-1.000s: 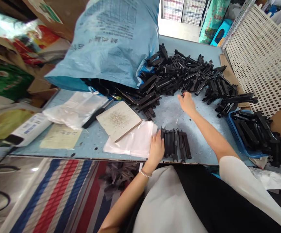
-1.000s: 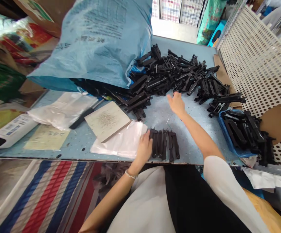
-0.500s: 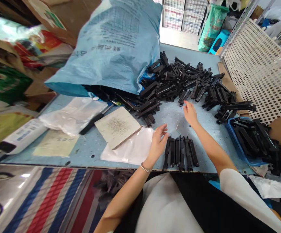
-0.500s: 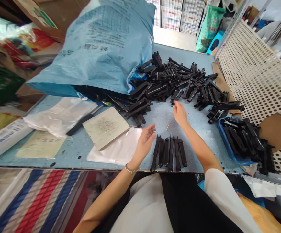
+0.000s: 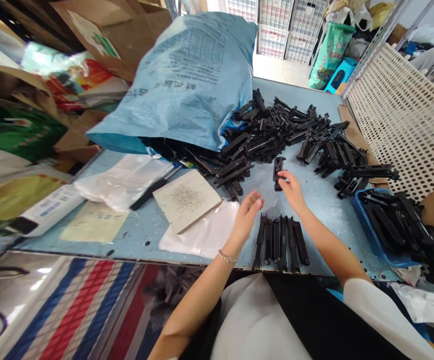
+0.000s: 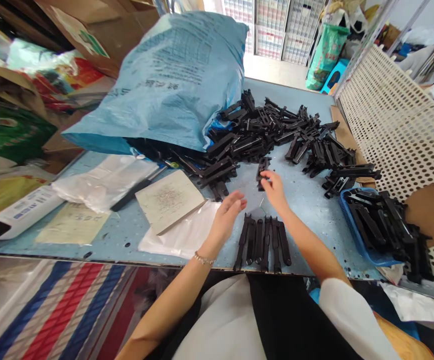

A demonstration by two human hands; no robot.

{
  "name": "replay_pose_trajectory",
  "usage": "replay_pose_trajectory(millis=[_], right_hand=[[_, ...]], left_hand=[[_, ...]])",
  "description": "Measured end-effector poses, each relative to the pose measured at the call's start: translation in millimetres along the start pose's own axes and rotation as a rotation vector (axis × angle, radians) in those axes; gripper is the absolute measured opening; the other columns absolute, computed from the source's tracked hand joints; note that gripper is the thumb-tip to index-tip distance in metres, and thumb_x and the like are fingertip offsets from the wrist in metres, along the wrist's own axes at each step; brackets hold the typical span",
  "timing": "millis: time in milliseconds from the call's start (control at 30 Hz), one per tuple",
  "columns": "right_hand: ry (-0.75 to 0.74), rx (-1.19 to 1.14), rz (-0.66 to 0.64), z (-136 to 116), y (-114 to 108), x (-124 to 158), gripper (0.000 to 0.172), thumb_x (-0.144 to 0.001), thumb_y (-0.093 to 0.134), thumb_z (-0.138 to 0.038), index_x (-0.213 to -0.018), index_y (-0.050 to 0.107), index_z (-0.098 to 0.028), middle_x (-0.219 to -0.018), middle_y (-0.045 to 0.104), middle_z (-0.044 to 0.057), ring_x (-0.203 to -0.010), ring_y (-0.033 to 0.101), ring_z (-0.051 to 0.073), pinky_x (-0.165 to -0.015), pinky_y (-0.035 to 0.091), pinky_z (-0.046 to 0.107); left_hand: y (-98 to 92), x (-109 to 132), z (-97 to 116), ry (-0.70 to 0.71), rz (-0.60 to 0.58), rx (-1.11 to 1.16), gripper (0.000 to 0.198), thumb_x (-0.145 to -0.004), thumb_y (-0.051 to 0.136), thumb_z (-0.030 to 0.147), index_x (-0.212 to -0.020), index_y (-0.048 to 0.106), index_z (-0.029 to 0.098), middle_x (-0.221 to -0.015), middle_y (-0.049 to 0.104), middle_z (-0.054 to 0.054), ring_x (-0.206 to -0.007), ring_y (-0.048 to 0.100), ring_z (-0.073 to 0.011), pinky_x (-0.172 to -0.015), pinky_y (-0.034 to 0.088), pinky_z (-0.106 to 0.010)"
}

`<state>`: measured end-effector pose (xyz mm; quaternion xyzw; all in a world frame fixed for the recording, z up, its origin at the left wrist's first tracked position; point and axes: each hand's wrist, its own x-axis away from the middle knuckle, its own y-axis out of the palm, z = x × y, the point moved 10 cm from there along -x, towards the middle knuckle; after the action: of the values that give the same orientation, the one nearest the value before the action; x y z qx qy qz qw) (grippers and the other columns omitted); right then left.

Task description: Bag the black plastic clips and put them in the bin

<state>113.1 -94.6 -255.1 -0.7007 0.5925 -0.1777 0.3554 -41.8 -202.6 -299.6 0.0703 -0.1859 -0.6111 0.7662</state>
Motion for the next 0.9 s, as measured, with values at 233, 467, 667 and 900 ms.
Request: replay_pose_trajectory(millis=[233,467,667,900], right_hand=[[-0.309,-0.165,-0.212,-69.3,-16.6,109.7,0.038,-0.106,0.043,-0.035,-0.143,0.045,-0.026,-0.113,0.067,0.01,-0.084,0.068,0.019,-0.081,0.058,0.038],[-0.687,0.39,-0.231,-96.3,-15.5,72.2,0.038,-0.108,0.037,-0.043,-0.108,0.067,-0.019,-0.096,0.07,0.012,-0.09,0.062,0.027,-0.077,0.051,0.04],[-0.598,0.348,-0.224,-106.2,-8.2,68.2,0.047,-0.11,0.028,-0.044,-0.106,0.067,-0.019,-0.088,0.07,0.011,-0.084,0.062,0.024,-0.074,0.047,0.037],[-0.755,0.246,-0.377,-131.5,16.0,154.4,0.035,-0.105,0.043,-0.046,-0.093,0.065,-0.022,-0.088,0.069,0.01,-0.082,0.064,0.026,-0.072,0.05,0.04]], left_hand=[[28.6,15.3,-0.1,-0.298,-0.163,0.224,0.047,-0.073,0.082,0.052,-0.098,0.062,0.017,-0.072,0.068,0.0,-0.059,0.064,-0.0127,-0.053,0.05,-0.022],[34.8,67.4,15.8,-0.333,-0.3,0.112,0.048,-0.072,0.082,0.053,-0.095,0.061,0.016,-0.07,0.068,0.0,-0.051,0.06,-0.011,-0.049,0.047,-0.022],[14.2,64.9,16.7,-0.278,-0.113,0.106,0.047,-0.074,0.08,0.055,-0.093,0.06,0.018,-0.065,0.064,0.002,-0.051,0.059,-0.0109,-0.048,0.045,-0.022],[-1.4,64.3,12.7,-0.312,-0.032,0.195,0.046,-0.076,0.078,0.056,-0.091,0.065,0.014,-0.07,0.065,-0.002,-0.059,0.061,-0.0118,-0.054,0.049,-0.023]])
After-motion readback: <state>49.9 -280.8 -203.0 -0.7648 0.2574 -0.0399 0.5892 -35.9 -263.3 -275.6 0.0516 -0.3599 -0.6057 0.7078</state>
